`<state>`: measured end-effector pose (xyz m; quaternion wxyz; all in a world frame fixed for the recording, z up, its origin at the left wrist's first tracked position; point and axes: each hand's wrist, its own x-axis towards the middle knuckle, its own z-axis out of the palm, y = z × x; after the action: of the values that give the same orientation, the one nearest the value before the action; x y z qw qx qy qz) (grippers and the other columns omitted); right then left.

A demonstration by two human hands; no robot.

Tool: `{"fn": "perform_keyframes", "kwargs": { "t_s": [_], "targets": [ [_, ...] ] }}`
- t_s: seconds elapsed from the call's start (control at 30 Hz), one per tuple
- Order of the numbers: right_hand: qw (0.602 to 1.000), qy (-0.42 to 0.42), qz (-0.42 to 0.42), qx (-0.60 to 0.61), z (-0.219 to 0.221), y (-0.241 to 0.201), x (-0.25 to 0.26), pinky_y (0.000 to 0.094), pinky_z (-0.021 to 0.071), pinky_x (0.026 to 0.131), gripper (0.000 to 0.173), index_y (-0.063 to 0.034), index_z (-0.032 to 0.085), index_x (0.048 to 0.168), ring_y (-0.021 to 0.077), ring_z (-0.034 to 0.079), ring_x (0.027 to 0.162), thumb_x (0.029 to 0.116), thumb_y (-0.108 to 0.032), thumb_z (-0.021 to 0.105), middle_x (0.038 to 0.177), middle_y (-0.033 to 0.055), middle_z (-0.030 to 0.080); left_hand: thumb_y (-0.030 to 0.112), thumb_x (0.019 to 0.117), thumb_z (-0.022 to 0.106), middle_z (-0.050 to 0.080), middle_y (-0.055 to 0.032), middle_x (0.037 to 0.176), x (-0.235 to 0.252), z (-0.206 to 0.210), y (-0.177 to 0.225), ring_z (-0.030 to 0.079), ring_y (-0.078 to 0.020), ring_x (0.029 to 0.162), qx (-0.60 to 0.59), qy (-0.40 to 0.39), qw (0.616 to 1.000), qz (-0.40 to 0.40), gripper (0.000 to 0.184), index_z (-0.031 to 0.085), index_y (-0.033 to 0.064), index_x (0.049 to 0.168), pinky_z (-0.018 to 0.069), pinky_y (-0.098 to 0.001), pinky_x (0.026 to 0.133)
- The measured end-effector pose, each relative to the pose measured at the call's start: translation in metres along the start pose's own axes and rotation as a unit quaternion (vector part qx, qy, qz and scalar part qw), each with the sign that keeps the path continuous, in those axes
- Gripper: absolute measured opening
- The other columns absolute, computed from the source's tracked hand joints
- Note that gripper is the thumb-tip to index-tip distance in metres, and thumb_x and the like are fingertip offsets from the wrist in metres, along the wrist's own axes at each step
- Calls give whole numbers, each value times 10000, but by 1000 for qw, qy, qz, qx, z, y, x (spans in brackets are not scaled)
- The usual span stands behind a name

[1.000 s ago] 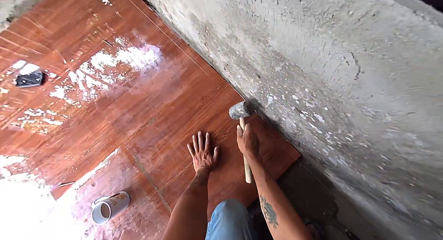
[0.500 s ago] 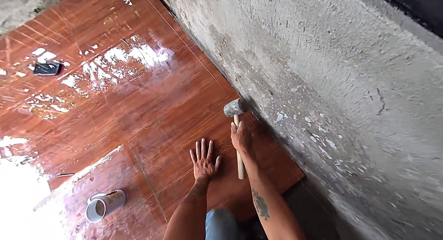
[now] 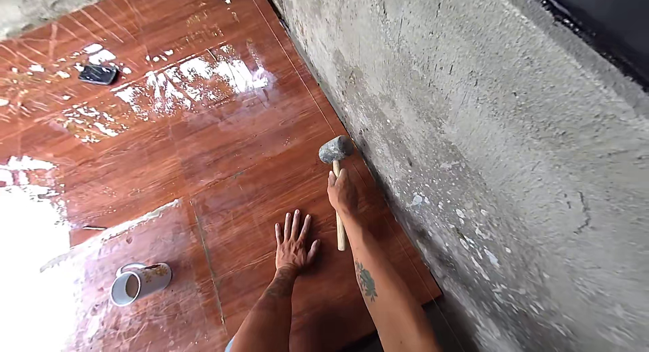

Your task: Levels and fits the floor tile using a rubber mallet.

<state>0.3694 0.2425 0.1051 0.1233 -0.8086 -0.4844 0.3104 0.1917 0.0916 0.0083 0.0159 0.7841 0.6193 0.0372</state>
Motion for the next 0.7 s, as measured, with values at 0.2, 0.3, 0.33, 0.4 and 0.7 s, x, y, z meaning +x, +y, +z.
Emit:
{"fn": "perform_keyframes", "kwargs": {
  "t_s": [0.2,0.3,0.33,0.4,0.7],
  "targets": [
    [999,-12,-30,-22,-2,-11,17,550,569,833,437,-50,592,1231,361,715,1003,1082,-439,458,1053,191,714,731,948,257,273,-51,1695,-2,0,0,241,-317,1563,-2,-6,1000,-4,773,328,343,1612,152,-668,1219],
    [999,-19,-38,-28,6,-8,19,537,571,888,474,-54,582,1321,349,708,1067,1083,-439,442,1130,185,714,730,954,260,233,-27,1710,-2,-1,-2,213,-299,1574,-3,-13,1000,-6,777,292,340,1625,142,-659,1225],
    [998,-32,-39,-31,2,-12,20,542,562,906,470,-48,583,1322,354,699,1088,1083,-430,449,1155,191,707,730,953,264,231,-24,1711,-2,-1,-3,209,-300,1575,-5,-12,1000,-6,779,294,337,1625,140,-659,1224],
    [997,-40,-44,-40,-4,-17,20,545,563,877,448,-51,581,1273,358,707,1054,1087,-435,445,1102,193,715,729,954,264,215,-20,1715,-4,-1,-1,190,-298,1580,-13,-22,1000,-9,780,284,338,1628,127,-656,1231],
    [996,-25,-67,-44,12,-23,14,538,571,833,454,-61,596,1249,345,717,995,1087,-449,425,1031,176,720,737,951,269,207,-19,1718,-3,-3,-5,177,-287,1584,-33,-29,999,-14,785,266,346,1632,122,-657,1232]
  ]
}}
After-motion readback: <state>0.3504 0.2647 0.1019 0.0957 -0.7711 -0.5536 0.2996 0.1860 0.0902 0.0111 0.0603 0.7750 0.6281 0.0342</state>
